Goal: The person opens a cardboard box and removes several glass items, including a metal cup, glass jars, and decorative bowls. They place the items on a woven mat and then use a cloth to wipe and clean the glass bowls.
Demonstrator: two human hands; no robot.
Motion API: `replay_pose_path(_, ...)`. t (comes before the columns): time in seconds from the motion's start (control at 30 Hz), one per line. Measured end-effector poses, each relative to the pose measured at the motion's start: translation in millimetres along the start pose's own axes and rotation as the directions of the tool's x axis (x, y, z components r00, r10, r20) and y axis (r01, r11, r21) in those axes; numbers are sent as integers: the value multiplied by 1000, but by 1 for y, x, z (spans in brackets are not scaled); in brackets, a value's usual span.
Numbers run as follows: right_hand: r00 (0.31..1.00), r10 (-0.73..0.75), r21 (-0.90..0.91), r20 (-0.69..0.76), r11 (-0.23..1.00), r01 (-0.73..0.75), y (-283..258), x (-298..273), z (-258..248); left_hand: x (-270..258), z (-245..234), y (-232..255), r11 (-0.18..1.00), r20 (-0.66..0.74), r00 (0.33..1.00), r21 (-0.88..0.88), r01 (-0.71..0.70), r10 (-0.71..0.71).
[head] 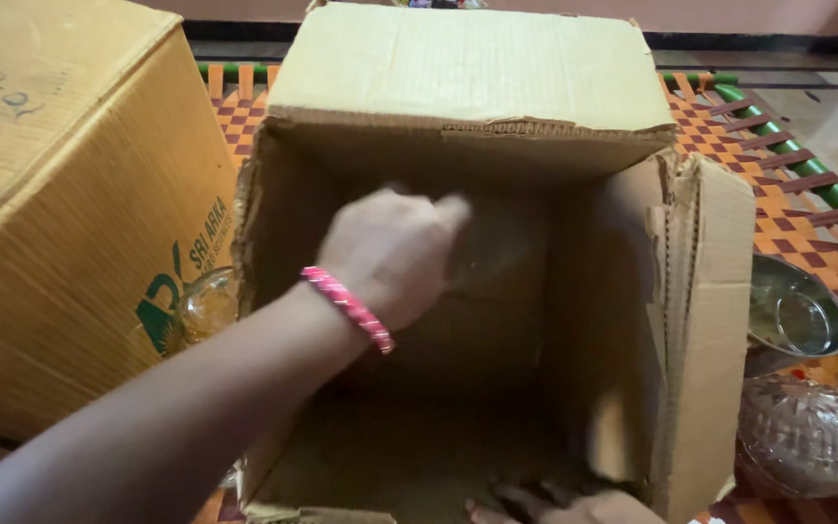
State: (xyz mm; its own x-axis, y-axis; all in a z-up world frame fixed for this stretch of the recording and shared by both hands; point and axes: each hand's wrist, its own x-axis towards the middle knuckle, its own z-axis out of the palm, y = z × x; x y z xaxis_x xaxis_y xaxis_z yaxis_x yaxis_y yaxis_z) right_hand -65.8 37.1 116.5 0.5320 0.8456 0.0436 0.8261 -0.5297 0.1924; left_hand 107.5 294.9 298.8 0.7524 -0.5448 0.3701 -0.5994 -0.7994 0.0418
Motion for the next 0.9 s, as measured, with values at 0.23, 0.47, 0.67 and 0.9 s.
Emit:
replay_pose_path(0.23,998,31,-124,-50,992,-37,-23,0,12,-41,-85,1,945,-466,884,-265,-194,51)
replay_pose_path(0.47,948,267,-7,171,963,-270,-28,16,-22,-65,-103,4,910,-526,850,-336,-243,33)
replay_pose_path(0.67,954,269,112,133,952,-284,-10,22,-46,-81,-113,14,717,-289,923,-697,-20,-255)
replay_pose_path(0.9,985,170,83,39,981,-173,-13,25,-36,-38,-67,22,932,161,987,-358,55,4)
